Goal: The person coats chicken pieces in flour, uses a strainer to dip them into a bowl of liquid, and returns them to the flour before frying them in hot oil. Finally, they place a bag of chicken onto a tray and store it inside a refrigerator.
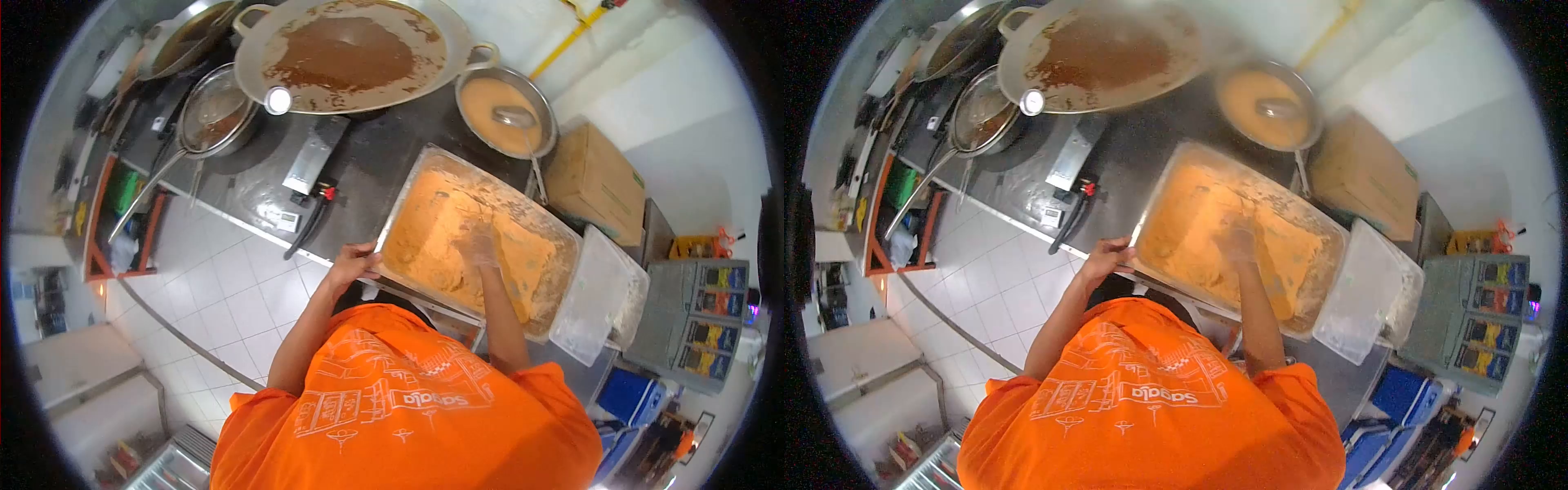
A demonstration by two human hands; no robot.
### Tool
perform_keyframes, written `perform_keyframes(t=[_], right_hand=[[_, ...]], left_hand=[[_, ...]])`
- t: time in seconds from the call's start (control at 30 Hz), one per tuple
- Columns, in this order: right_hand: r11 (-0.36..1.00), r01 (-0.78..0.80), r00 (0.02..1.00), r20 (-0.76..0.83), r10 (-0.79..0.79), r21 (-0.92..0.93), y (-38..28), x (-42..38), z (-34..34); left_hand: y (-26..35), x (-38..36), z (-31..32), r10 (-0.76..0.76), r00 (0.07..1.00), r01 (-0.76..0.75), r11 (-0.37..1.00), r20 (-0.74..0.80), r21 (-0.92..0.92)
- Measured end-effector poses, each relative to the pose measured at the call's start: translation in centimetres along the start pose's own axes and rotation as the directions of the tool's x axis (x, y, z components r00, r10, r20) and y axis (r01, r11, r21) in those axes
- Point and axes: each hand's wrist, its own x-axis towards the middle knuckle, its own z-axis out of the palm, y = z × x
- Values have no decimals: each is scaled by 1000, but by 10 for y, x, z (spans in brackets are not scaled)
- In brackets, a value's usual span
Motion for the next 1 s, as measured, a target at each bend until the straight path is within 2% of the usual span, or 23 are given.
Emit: perform_keyframes(t=[0.07,0.1,0.17,0.2,0.27,0.3,0.37,0.4,0.47,0.5,0.53,0.57,0.6,0.63,0.67,0.7,0.77,0.8,0.87,0.93,0.97,1.0], right_hand=[[987,-86,977,208,57,132,-4,5,-1],[987,-84,977,206,55,135,-2,5,-2],[994,107,988,113,-109,23,2,-11,-18],[996,84,990,113,-85,15,7,-15,-11],[977,150,980,-108,-167,-153,12,-14,10],[977,132,982,-108,-152,-167,7,-18,6],[1000,-5,1000,6,5,-15,-9,-27,-8],[1000,-6,1000,8,7,-25,2,-25,-8],[982,-33,999,-11,36,183,12,-22,-17],[983,-31,999,-6,33,180,19,-23,-25],[880,-169,986,85,146,444,-1,-32,-64],[690,-304,952,200,229,656,-12,-36,-88],[691,-306,952,201,231,655,-8,-31,-92],[829,-377,915,302,267,412,-3,-25,-96],[905,-403,864,383,327,136,0,-22,-98],[903,-409,862,381,333,135,0,-25,-93],[817,-370,884,438,163,442,-2,-40,-85],[815,-376,883,438,171,441,-6,-43,-79],[973,-108,949,314,39,206,-41,-45,-68],[952,-248,952,228,205,180,-60,-38,-16],[951,-254,950,229,212,176,-81,-34,-9],[924,-346,924,231,304,166,-105,-31,-7]], left_hand=[[-2,0,-3,10,1000,-10,1000,9,-20],[-3,1,-3,0,1000,0,1000,5,-1],[-3,-1,1,-22,999,21,1000,24,20],[-4,-1,1,2,1000,-2,1000,8,12],[-13,5,-3,27,999,-27,999,-17,-16],[-9,1,-1,26,1000,-26,1000,-17,-15],[-7,-1,2,17,1000,-17,1000,-20,-4],[-6,-1,5,17,1000,-17,1000,-15,-13],[-4,-2,7,59,996,-57,998,-62,32],[-2,-1,7,56,996,-55,998,-65,25],[1,1,7,47,994,-40,997,-102,68],[5,5,6,40,990,-25,993,-137,111],[9,9,2,36,992,-22,993,-120,116],[13,13,-2,33,993,-19,993,-117,118],[19,19,-7,38,992,-19,988,-124,153],[25,24,-12,45,991,-20,982,-129,187],[35,29,-26,34,993,-9,980,-117,201],[40,30,-34,35,993,-11,978,-112,210],[49,29,-50,26,996,-7,978,-89,207],[52,28,-65,28,995,-8,978,-93,210],[54,28,-72,36,994,-13,978,-104,210],[55,27,-77,38,994,-14,976,-104,218]])
